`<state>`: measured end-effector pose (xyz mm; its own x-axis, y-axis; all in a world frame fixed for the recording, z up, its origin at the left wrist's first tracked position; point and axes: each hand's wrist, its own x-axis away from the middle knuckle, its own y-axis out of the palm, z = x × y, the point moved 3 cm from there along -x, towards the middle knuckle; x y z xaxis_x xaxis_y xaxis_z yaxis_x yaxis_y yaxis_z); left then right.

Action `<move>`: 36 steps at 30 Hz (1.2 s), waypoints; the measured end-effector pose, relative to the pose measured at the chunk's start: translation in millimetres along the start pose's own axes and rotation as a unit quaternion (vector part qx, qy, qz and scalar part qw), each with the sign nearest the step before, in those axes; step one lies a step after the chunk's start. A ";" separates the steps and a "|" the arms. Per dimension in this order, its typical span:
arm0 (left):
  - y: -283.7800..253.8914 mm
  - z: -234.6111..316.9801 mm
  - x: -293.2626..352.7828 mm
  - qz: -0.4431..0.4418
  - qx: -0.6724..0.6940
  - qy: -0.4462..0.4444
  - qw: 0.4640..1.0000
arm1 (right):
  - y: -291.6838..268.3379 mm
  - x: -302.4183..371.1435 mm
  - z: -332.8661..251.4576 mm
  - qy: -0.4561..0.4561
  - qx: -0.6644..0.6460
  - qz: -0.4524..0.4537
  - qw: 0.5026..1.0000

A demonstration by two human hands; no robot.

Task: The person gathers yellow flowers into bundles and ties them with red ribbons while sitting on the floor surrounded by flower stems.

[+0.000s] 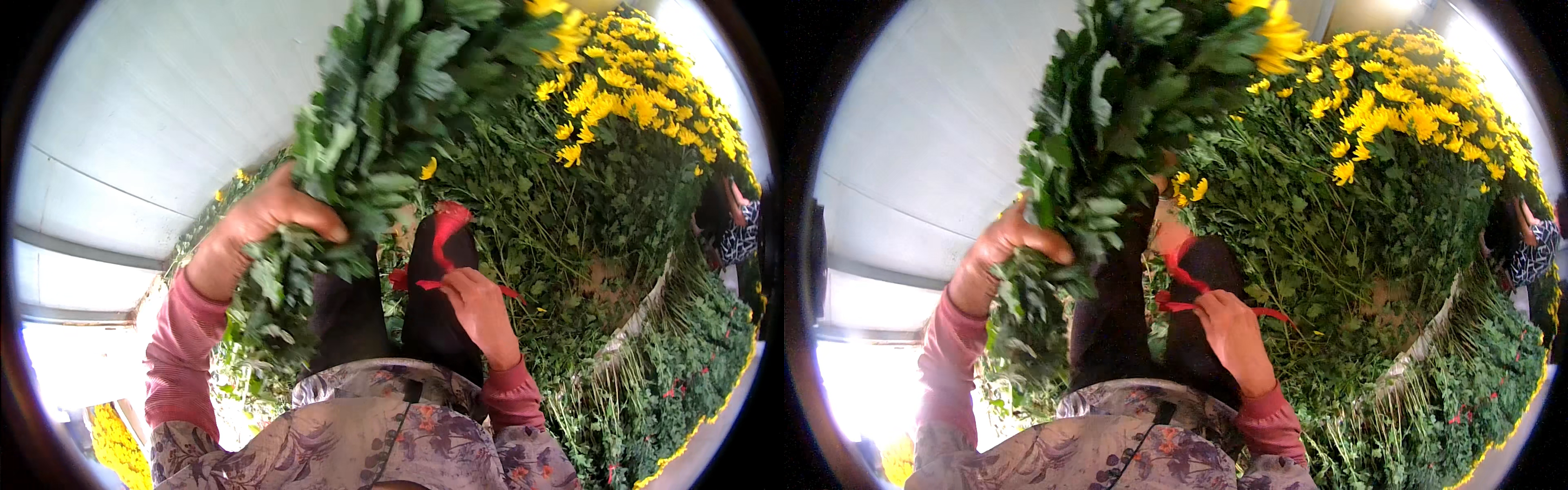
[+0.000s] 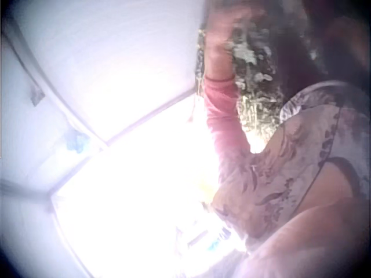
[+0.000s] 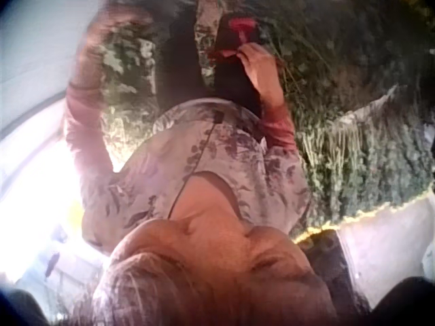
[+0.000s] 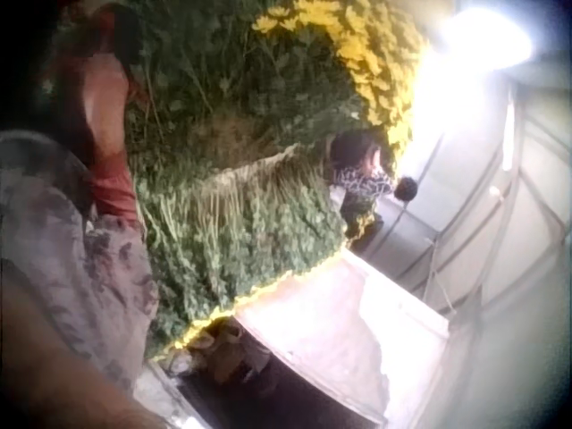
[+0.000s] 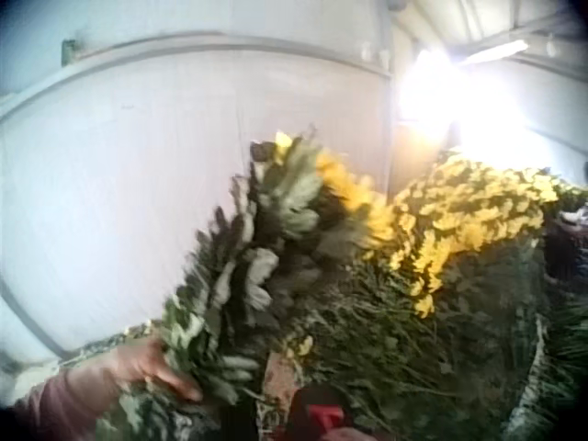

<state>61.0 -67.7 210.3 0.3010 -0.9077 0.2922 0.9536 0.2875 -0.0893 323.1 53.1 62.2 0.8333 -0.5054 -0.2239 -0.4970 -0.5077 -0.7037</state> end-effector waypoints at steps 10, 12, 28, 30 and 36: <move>61.7 -3.9 -10.6 -0.165 0.074 -0.091 0.979 | -14.7 -8.0 -40.5 -0.098 -0.187 0.037 0.977; 79.6 -20.9 -16.6 -0.247 0.088 -0.122 0.957 | -17.5 -2.6 -41.4 -0.128 -0.147 0.056 0.979; 69.4 -69.7 -37.9 -0.070 -0.412 0.013 0.908 | -30.0 -3.3 -81.4 -0.173 -0.156 0.048 0.971; 84.7 -103.9 -31.4 -0.044 -0.490 0.047 0.870 | -27.2 -17.7 -90.4 -0.217 -0.096 0.058 0.970; 131.5 -173.8 -19.6 -0.042 -0.505 0.044 0.861 | 22.2 -24.7 -29.0 -0.098 -0.203 0.012 0.974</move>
<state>181.0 -65.2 27.4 0.1877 -0.9449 0.2681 0.4755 -0.1514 -0.8666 284.5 34.0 71.6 0.8306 -0.3980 -0.3896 -0.5386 -0.7520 -0.3800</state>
